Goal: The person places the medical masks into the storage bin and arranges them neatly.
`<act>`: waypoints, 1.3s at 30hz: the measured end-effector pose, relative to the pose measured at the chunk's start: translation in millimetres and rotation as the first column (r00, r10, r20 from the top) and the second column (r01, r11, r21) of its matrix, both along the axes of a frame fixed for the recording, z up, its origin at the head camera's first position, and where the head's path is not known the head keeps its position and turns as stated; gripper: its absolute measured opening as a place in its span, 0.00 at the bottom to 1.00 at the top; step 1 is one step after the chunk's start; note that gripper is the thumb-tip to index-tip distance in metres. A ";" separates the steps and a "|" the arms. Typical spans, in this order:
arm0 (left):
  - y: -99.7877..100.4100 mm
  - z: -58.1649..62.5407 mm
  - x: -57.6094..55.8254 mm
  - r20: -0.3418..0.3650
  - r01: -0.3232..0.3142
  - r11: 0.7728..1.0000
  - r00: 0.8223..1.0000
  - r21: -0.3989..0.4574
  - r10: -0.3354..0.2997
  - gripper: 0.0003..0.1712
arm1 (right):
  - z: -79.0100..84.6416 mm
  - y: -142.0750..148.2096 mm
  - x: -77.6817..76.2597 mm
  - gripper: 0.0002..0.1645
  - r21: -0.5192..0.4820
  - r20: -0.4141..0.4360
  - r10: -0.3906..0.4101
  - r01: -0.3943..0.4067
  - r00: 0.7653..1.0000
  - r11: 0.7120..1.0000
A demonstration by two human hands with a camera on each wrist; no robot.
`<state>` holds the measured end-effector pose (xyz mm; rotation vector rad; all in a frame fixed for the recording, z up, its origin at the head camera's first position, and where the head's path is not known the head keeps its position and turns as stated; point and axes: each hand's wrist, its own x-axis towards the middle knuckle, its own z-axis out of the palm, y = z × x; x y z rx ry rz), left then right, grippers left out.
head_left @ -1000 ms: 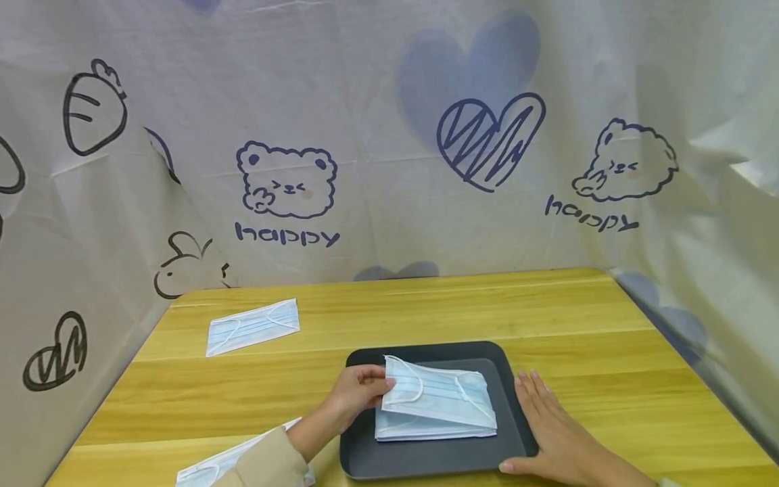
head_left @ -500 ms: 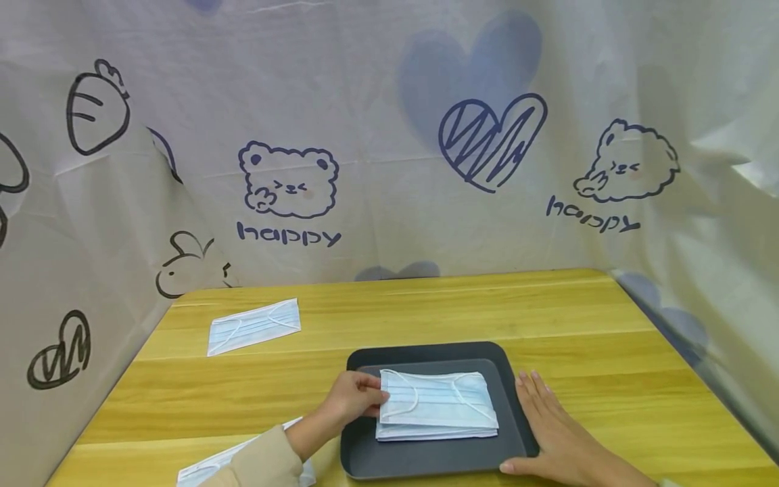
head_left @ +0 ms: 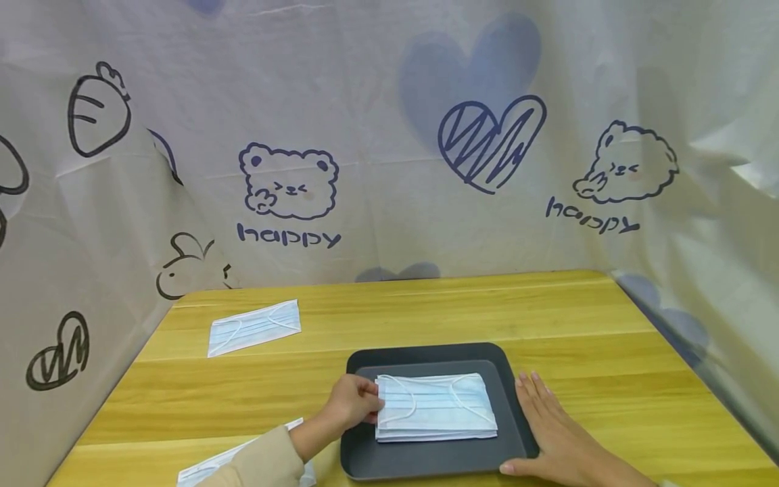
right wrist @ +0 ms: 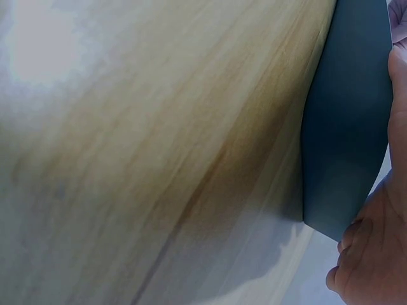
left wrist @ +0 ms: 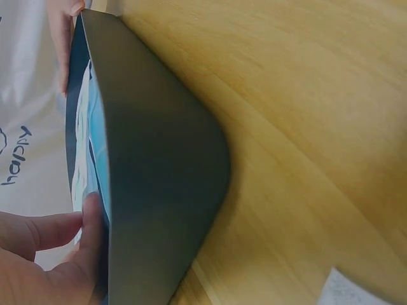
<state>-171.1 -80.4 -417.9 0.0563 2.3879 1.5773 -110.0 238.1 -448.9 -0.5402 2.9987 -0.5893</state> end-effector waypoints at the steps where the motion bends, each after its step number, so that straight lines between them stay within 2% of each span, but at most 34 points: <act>1: -0.1 -0.2 0.0 -0.001 -0.001 1.000 1.000 -0.001 0.001 0.08 | 0.2 0.1 -0.2 0.72 0.001 0.001 0.001 -0.001 1.000 1.000; 9: -3.0 4.6 1.5 -0.027 -0.012 0.999 1.000 -0.035 0.011 0.10 | 0.3 0.1 0.4 0.71 -0.009 -0.003 0.007 -0.007 1.000 1.000; 13: -6.2 8.5 1.6 -0.082 0.007 0.996 0.997 -0.094 -0.015 0.09 | -0.4 1.1 0.1 0.71 -0.009 -0.010 0.012 -0.012 1.000 1.000; 17: -9.4 13.3 2.6 -0.161 0.038 0.989 0.985 -0.146 -0.061 0.06 | -0.6 1.6 0.4 0.71 0.000 -0.029 0.020 -0.020 0.999 1.000; 23: -15.2 18.9 2.1 -0.230 0.100 0.987 0.965 -0.124 -0.126 0.07 | -0.9 2.3 0.8 0.71 0.010 -0.036 0.024 -0.023 0.999 1.000; 28: -23.0 22.3 -0.5 -0.261 0.137 0.989 0.954 -0.063 -0.149 0.10 | -1.8 3.1 0.5 0.71 0.040 -0.092 0.045 -0.041 0.995 0.998; 33: -34.8 24.6 -2.3 -0.289 0.114 0.993 0.950 -0.036 -0.119 0.12 | -2.7 2.8 -0.4 0.71 0.041 -0.078 0.033 -0.030 0.996 0.999; 36: -44.7 26.0 -1.8 -0.307 0.068 0.997 0.949 -0.023 -0.071 0.11 | -2.2 2.0 -0.5 0.71 0.034 -0.062 0.029 -0.027 0.998 0.999; 39: -55.5 27.2 -0.2 -0.301 -0.007 1.000 0.954 -0.005 0.005 0.10 | -0.7 1.0 -0.1 0.71 0.032 -0.056 0.025 -0.023 0.998 0.999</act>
